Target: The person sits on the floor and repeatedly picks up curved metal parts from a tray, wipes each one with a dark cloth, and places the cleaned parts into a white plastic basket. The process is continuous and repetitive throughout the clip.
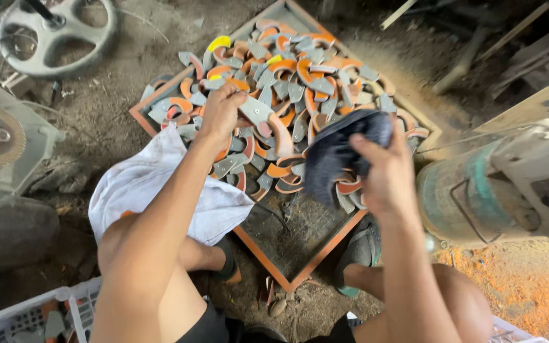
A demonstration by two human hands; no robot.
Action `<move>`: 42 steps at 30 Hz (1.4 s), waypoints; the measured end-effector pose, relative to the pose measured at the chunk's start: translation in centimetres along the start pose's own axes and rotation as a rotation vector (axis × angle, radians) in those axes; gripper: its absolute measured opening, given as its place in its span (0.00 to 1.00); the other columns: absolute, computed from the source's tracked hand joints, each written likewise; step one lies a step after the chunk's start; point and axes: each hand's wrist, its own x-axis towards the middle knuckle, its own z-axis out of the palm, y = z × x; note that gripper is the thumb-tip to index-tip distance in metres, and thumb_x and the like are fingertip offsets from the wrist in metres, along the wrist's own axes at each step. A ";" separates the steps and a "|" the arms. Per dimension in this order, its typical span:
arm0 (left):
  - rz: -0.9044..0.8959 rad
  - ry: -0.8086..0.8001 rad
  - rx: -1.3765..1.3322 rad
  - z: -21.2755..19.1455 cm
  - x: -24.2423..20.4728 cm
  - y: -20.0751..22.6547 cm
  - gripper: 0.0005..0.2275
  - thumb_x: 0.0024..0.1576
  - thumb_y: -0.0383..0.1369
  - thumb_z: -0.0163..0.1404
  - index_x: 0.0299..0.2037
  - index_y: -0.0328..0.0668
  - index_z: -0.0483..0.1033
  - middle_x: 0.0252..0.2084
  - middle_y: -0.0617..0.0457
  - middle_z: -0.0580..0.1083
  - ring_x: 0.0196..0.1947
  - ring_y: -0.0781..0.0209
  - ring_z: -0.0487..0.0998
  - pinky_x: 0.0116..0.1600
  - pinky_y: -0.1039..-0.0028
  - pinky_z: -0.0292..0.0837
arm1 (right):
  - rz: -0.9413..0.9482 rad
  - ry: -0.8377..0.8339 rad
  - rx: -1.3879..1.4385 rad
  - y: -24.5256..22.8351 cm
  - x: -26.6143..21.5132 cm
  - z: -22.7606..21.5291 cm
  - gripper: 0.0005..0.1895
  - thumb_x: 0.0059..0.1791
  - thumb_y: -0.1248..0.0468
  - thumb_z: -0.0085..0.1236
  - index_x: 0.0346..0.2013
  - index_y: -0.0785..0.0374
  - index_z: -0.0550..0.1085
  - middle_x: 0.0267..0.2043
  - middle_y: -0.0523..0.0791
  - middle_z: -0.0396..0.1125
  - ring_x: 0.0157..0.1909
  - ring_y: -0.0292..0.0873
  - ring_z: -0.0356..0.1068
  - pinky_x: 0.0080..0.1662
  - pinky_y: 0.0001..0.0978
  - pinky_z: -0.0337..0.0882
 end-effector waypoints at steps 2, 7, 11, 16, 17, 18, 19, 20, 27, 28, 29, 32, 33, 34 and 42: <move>0.005 -0.058 -0.140 1.8 -3.5 3.7 0.05 0.61 0.31 0.46 0.39 0.38 0.71 0.34 0.52 0.75 0.30 0.61 0.81 0.31 0.68 0.83 | -0.017 -0.135 -0.119 1.3 -0.6 2.0 0.12 0.54 0.69 0.54 0.51 0.61 0.65 0.42 0.45 0.69 0.39 0.39 0.71 0.39 0.29 0.72; 0.119 -0.102 -0.359 5.4 -11.1 7.1 0.14 0.67 0.41 0.44 0.47 0.35 0.69 0.41 0.49 0.75 0.37 0.61 0.81 0.42 0.70 0.84 | 0.023 -0.167 -0.148 4.3 -2.9 3.8 0.12 0.55 0.64 0.48 0.48 0.58 0.57 0.39 0.48 0.69 0.27 0.38 0.74 0.23 0.30 0.72; 0.137 -0.108 -0.668 9.0 -13.7 6.4 0.21 0.65 0.50 0.38 0.56 0.41 0.67 0.45 0.51 0.75 0.42 0.63 0.79 0.50 0.70 0.79 | -0.156 -0.016 -0.309 6.3 -3.5 4.3 0.09 0.59 0.62 0.45 0.49 0.61 0.57 0.36 0.51 0.71 0.27 0.38 0.72 0.26 0.30 0.70; 0.103 -0.130 -0.718 8.6 -14.4 5.6 0.23 0.67 0.53 0.38 0.54 0.39 0.64 0.40 0.49 0.74 0.36 0.56 0.76 0.43 0.63 0.73 | -0.334 -0.304 -0.417 5.5 -4.1 2.7 0.09 0.59 0.67 0.51 0.52 0.65 0.64 0.45 0.49 0.69 0.48 0.40 0.68 0.52 0.39 0.71; 0.125 -0.183 -0.738 8.2 -14.3 5.5 0.23 0.67 0.53 0.38 0.54 0.39 0.64 0.39 0.49 0.73 0.36 0.55 0.77 0.44 0.63 0.74 | -0.275 -0.255 -0.419 4.7 -3.9 2.2 0.09 0.57 0.67 0.51 0.52 0.65 0.67 0.44 0.47 0.70 0.47 0.40 0.68 0.53 0.40 0.71; 0.146 -0.235 -0.756 7.9 -14.0 5.5 0.22 0.68 0.53 0.39 0.53 0.39 0.64 0.39 0.50 0.73 0.37 0.55 0.77 0.45 0.63 0.74 | -0.215 -0.207 -0.421 3.9 -3.3 1.7 0.10 0.55 0.67 0.52 0.51 0.65 0.69 0.44 0.45 0.70 0.47 0.40 0.69 0.54 0.40 0.70; 0.123 -0.222 -0.785 7.7 -13.9 5.2 0.22 0.67 0.53 0.39 0.53 0.39 0.65 0.39 0.50 0.73 0.38 0.56 0.77 0.46 0.63 0.75 | -0.141 -0.203 -0.176 3.2 -3.0 1.3 0.11 0.55 0.67 0.51 0.53 0.65 0.69 0.45 0.45 0.70 0.48 0.41 0.69 0.54 0.41 0.70; 0.101 -0.209 -0.814 7.6 -13.7 4.9 0.22 0.67 0.52 0.39 0.53 0.38 0.67 0.39 0.51 0.74 0.38 0.56 0.77 0.48 0.64 0.75 | -0.066 -0.196 0.069 2.8 -2.8 1.1 0.13 0.55 0.66 0.51 0.54 0.64 0.69 0.46 0.45 0.70 0.48 0.42 0.69 0.54 0.42 0.69; 0.073 -0.060 -0.444 9.6 -14.4 2.0 0.22 0.67 0.53 0.40 0.60 0.47 0.68 0.59 0.58 0.72 0.58 0.67 0.71 0.65 0.73 0.64 | -0.426 -0.277 -0.498 5.4 -4.2 3.9 0.29 0.43 0.81 0.51 0.56 0.65 0.59 0.49 0.46 0.64 0.54 0.42 0.66 0.58 0.36 0.65; 0.043 -0.128 -0.521 9.7 -15.1 1.9 0.24 0.69 0.54 0.40 0.60 0.41 0.68 0.56 0.52 0.71 0.56 0.62 0.70 0.62 0.69 0.65 | -0.281 -0.201 -0.436 5.9 -4.5 4.1 0.27 0.42 0.82 0.46 0.54 0.63 0.60 0.48 0.44 0.66 0.51 0.42 0.68 0.53 0.36 0.70; 0.022 -0.196 -0.602 9.7 -15.5 2.0 0.26 0.71 0.54 0.39 0.60 0.35 0.68 0.54 0.46 0.69 0.53 0.56 0.69 0.60 0.65 0.65 | -0.145 -0.129 -0.374 6.4 -4.3 4.4 0.26 0.41 0.82 0.42 0.51 0.60 0.61 0.48 0.43 0.67 0.49 0.41 0.70 0.48 0.37 0.74; 0.033 -0.333 -0.573 9.9 -16.5 2.7 0.30 0.68 0.57 0.35 0.61 0.33 0.68 0.57 0.44 0.69 0.60 0.57 0.69 0.64 0.63 0.66 | -0.305 -0.077 -0.328 6.3 -2.8 4.3 0.24 0.42 0.84 0.39 0.49 0.62 0.64 0.47 0.46 0.67 0.49 0.42 0.69 0.52 0.35 0.72; 0.042 -0.368 -0.520 9.9 -16.6 2.9 0.31 0.65 0.58 0.33 0.61 0.35 0.67 0.60 0.45 0.70 0.64 0.60 0.69 0.68 0.65 0.66 | -0.447 -0.081 -0.337 5.9 -2.3 4.0 0.23 0.43 0.84 0.40 0.49 0.64 0.65 0.46 0.49 0.66 0.51 0.43 0.68 0.56 0.34 0.69; 0.007 -0.369 -0.588 9.9 -16.5 3.1 0.30 0.65 0.56 0.35 0.62 0.37 0.66 0.61 0.47 0.69 0.64 0.60 0.69 0.68 0.64 0.64 | -0.419 -0.070 -0.331 5.3 -1.7 3.7 0.20 0.45 0.83 0.43 0.48 0.64 0.67 0.47 0.49 0.67 0.51 0.43 0.68 0.56 0.35 0.70; -0.049 -0.469 -0.862 8.2 -15.1 3.2 0.27 0.68 0.54 0.39 0.62 0.35 0.66 0.57 0.47 0.71 0.59 0.56 0.70 0.68 0.62 0.62 | -0.306 -0.556 -0.231 0.3 -2.1 3.1 0.17 0.49 0.76 0.53 0.53 0.71 0.71 0.64 0.46 0.64 0.64 0.41 0.65 0.64 0.34 0.64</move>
